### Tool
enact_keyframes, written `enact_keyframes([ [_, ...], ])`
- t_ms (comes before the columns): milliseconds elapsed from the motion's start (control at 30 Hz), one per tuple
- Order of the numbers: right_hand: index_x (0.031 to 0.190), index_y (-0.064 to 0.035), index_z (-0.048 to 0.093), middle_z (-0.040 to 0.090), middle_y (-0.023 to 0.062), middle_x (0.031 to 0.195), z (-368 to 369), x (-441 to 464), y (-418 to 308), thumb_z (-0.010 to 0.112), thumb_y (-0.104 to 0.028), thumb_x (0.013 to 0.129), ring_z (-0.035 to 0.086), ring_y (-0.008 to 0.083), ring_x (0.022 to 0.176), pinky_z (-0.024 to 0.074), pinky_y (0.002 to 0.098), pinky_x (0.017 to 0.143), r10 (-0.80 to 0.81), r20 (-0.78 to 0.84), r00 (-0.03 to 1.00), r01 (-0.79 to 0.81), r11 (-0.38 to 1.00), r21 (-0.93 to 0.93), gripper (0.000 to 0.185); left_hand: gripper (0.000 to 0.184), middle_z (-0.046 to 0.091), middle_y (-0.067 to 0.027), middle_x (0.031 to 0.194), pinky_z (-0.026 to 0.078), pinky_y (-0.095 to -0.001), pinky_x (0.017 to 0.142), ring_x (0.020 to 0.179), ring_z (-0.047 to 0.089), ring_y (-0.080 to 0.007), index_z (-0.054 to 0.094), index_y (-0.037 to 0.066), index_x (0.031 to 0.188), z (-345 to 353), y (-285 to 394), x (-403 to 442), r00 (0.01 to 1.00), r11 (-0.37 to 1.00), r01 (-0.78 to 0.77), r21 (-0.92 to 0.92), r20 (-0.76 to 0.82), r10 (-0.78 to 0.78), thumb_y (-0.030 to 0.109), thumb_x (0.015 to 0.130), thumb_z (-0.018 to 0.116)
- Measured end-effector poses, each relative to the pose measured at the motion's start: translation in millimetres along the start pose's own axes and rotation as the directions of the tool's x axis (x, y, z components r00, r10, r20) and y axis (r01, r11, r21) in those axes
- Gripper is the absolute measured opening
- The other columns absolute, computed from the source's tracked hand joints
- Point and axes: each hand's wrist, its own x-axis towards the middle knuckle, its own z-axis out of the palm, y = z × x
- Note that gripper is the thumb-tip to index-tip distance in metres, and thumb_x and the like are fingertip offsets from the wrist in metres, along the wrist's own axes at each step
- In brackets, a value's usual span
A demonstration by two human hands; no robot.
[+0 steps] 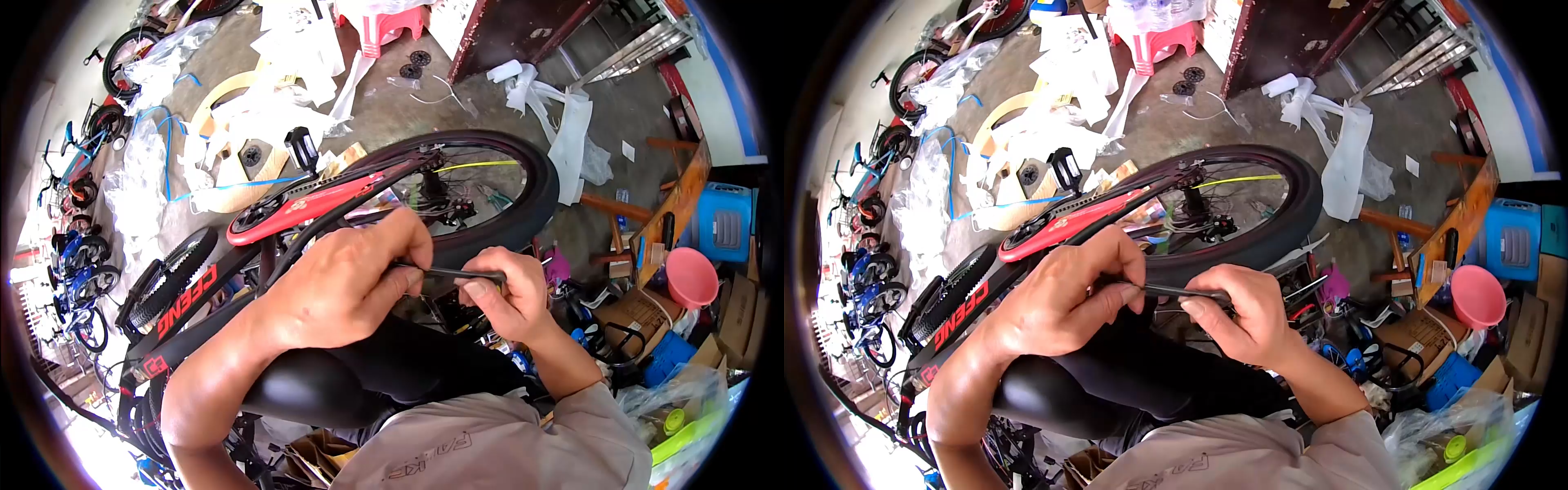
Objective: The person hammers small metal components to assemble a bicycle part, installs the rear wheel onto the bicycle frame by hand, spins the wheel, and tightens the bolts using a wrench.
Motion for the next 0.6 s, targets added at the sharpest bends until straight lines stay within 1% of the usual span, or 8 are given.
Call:
enact_keyframes([
  [33, 0.095, 0.0005, 0.067, 0.068, 0.0093, 0.076, -0.5, -4.0, 2.6, 0.077, -0.011, 0.086, 0.064, 0.0202, 0.06, 0.0468, 0.0294, 0.056, 0.146, 0.034, 0.989, -0.149, 0.982, 0.117, 0.017, 0.011, 0.065, -0.0077, 0.081, 0.048, -0.0315, 0.063, 0.068, 0.062, -0.0161, 0.057, 0.003, 0.108, 1.0, -1.5, 1.5, 1.0, 1.0, 0.001, 0.001, 0.007, -0.001, 0.0, 0.097, 0.054],
  [100, 0.093, 0.0015, 0.067, 0.066, 0.0099, 0.073, 0.4, 3.0, -2.5, 0.077, -0.009, 0.086, 0.062, 0.0222, 0.059, 0.0455, 0.0307, 0.056, 0.168, 0.001, 0.986, -0.167, 0.978, 0.125, 0.016, 0.008, 0.064, -0.0079, 0.078, 0.049, -0.0324, 0.064, 0.068, 0.062, -0.0155, 0.059, 0.001, 0.106, 3.3, -9.3, 4.1, 0.995, 0.998, 0.068, 0.014, -0.067, -0.067, 0.005, 0.099, 0.057],
  [133, 0.092, 0.0011, 0.067, 0.065, 0.0097, 0.072, -0.1, 7.6, -2.4, 0.077, -0.009, 0.086, 0.06, 0.0232, 0.058, 0.0448, 0.0317, 0.055, 0.068, -0.03, 0.997, -0.067, 0.997, 0.032, 0.015, 0.01, 0.065, -0.0087, 0.078, 0.05, -0.0336, 0.064, 0.068, 0.063, -0.0168, 0.06, 0.0, 0.104, -1.9, -20.8, 8.6, 1.0, 0.991, -0.012, 0.134, 0.01, 0.01, 0.009, 0.101, 0.057],
  [200, 0.089, -0.0001, 0.068, 0.064, 0.0086, 0.071, 2.1, 12.1, 1.1, 0.078, -0.009, 0.085, 0.057, 0.0252, 0.057, 0.0427, 0.0339, 0.055, -0.083, -0.077, 0.994, 0.075, 0.993, -0.095, 0.013, 0.012, 0.064, -0.0094, 0.078, 0.05, -0.0341, 0.064, 0.068, 0.064, -0.0179, 0.061, 0.0, 0.103, -0.5, -32.5, 10.3, 0.999, 0.989, -0.026, 0.146, 0.03, 0.022, 0.01, 0.103, 0.056],
  [300, 0.093, -0.0003, 0.069, 0.065, 0.0086, 0.074, -3.2, 16.7, -1.5, 0.077, -0.008, 0.085, 0.059, 0.0232, 0.059, 0.0445, 0.0328, 0.056, -0.159, -0.021, 0.987, 0.151, 0.966, -0.208, 0.014, 0.016, 0.064, -0.0103, 0.078, 0.05, -0.0353, 0.065, 0.069, 0.064, -0.0205, 0.062, -0.001, 0.102, -2.3, -36.4, 11.2, 0.998, 0.983, -0.048, 0.176, 0.047, 0.04, 0.013, 0.104, 0.055],
  [400, 0.106, 0.0001, 0.07, 0.069, 0.0108, 0.085, -3.9, 14.8, 7.5, 0.075, -0.005, 0.086, 0.064, 0.0202, 0.068, 0.0502, 0.0309, 0.064, -0.175, -0.161, 0.971, 0.148, 0.975, -0.166, 0.021, 0.018, 0.063, -0.011, 0.078, 0.05, -0.0368, 0.066, 0.07, 0.064, -0.0232, 0.062, 0.0, 0.1, -5.1, -43.7, 11.3, 0.997, 0.976, -0.064, 0.208, 0.046, 0.055, 0.016, 0.105, 0.054],
  [500, 0.106, 0.002, 0.068, 0.07, 0.0124, 0.091, -14.1, 16.0, 18.2, 0.071, -0.001, 0.088, 0.067, 0.0221, 0.077, 0.0528, 0.0324, 0.073, -0.211, -0.254, 0.944, 0.149, 0.958, -0.245, 0.018, 0.03, 0.062, -0.0116, 0.077, 0.048, -0.0376, 0.072, 0.075, 0.06, -0.0234, 0.062, -0.001, 0.094, -17.5, -52.9, 8.7, 0.988, 0.965, 0.13, 0.228, -0.11, -0.107, 0.025, 0.107, 0.051],
  [600, 0.103, 0.0023, 0.068, 0.069, 0.0118, 0.092, -28.4, 16.8, 26.3, 0.068, 0.001, 0.09, 0.067, 0.022, 0.081, 0.0521, 0.0316, 0.076, -0.174, -0.284, 0.943, 0.079, 0.945, -0.316, 0.012, 0.035, 0.06, -0.0108, 0.076, 0.046, -0.0373, 0.07, 0.072, 0.057, -0.0218, 0.062, -0.001, 0.091, -26.1, -79.3, 13.2, 0.952, 0.928, 0.225, 0.296, -0.271, -0.144, 0.029, 0.106, 0.051],
])
